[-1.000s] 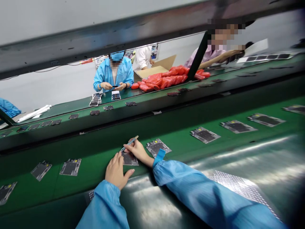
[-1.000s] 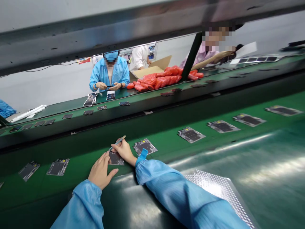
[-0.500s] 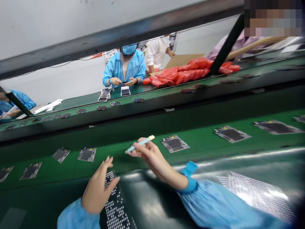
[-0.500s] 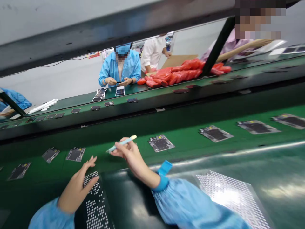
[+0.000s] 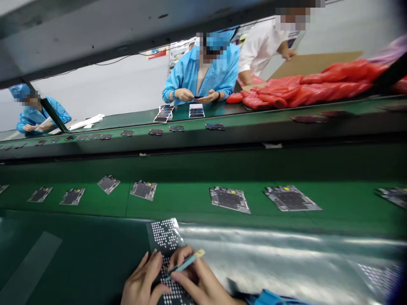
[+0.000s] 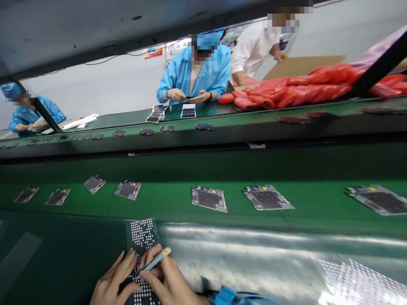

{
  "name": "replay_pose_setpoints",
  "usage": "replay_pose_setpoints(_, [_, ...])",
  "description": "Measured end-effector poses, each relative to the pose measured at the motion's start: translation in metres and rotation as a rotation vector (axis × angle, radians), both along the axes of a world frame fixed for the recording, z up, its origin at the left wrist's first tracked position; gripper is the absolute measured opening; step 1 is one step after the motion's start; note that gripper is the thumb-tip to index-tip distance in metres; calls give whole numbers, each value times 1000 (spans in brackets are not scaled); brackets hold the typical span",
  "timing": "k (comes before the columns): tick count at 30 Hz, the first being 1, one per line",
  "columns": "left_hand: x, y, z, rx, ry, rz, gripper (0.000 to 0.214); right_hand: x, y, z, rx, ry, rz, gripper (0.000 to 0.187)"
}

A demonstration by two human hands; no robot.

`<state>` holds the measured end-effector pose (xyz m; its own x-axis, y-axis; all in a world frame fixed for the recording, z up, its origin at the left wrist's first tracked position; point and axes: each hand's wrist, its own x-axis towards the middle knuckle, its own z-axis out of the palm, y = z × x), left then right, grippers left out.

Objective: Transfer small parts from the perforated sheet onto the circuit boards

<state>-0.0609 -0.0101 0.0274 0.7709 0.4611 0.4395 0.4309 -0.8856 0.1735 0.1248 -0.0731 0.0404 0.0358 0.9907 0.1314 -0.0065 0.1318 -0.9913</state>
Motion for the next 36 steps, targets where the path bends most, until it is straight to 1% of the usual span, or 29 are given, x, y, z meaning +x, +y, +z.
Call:
replay_pose_setpoints(2, [1, -2, 2, 15, 15, -2, 62, 2, -2, -2, 45, -73, -15, 2])
replay_pose_setpoints(5, [1, -4, 0, 51, 26, 1, 62, 3, -3, -5, 64, -134, -25, 7])
replay_pose_setpoints(9, [1, -4, 1, 80, 23, 11, 62, 2, -2, -7, 69, -156, -28, 10])
replay_pose_setpoints(13, [3, -2, 4, 97, 24, 18, 60, -1, -4, -9, 64, -141, -30, 7])
replay_pose_setpoints(16, [2, -4, 2, 91, 27, 23, 58, -4, -4, -7, 48, -11, -69, 3])
replay_pose_setpoints(18, [-1, -7, -1, 72, 32, 12, 60, -2, 3, 0, 37, 149, -117, 12])
replay_pose_setpoints(20, [-4, -7, -2, 39, 23, 23, 62, 7, 20, 13, 28, 293, -179, 21])
replay_pose_setpoints(21, [-5, -5, -2, 17, 17, 35, 63, 14, 33, 21, 24, 340, -216, 25])
replay_pose_setpoints(23, [0, 6, 3, -38, 10, 103, 59, 30, 67, 33, 11, 389, -310, 33])
replay_pose_setpoints(25, [14, 28, 11, -87, 20, 204, 51, 45, 109, 39, -1, 415, -433, 46])
replay_pose_setpoints(26, [24, 42, 15, -104, 29, 260, 47, 50, 130, 38, -3, 411, -457, 50])
replay_pose_setpoints(27, [36, 58, 19, -112, 45, 288, 45, 54, 149, 35, -5, 403, -474, 50])
replay_pose_setpoints(29, [59, 91, 23, -123, 105, 291, 47, 57, 180, 23, -27, 373, -510, 48])
replay_pose_setpoints(30, [70, 106, 24, -128, 142, 274, 48, 57, 191, 16, -36, 355, -533, 45])
replay_pose_setpoints(32, [86, 129, 22, -132, 176, 241, 46, 57, 203, 3, -50, 318, -579, 41])
replay_pose_setpoints(34, [95, 142, 19, -137, 189, 209, 42, 57, 206, -7, -55, 283, -611, 36])
replay_pose_setpoints(36, [99, 146, 15, -144, 200, 188, 39, 60, 204, -12, -58, 252, -630, 32])
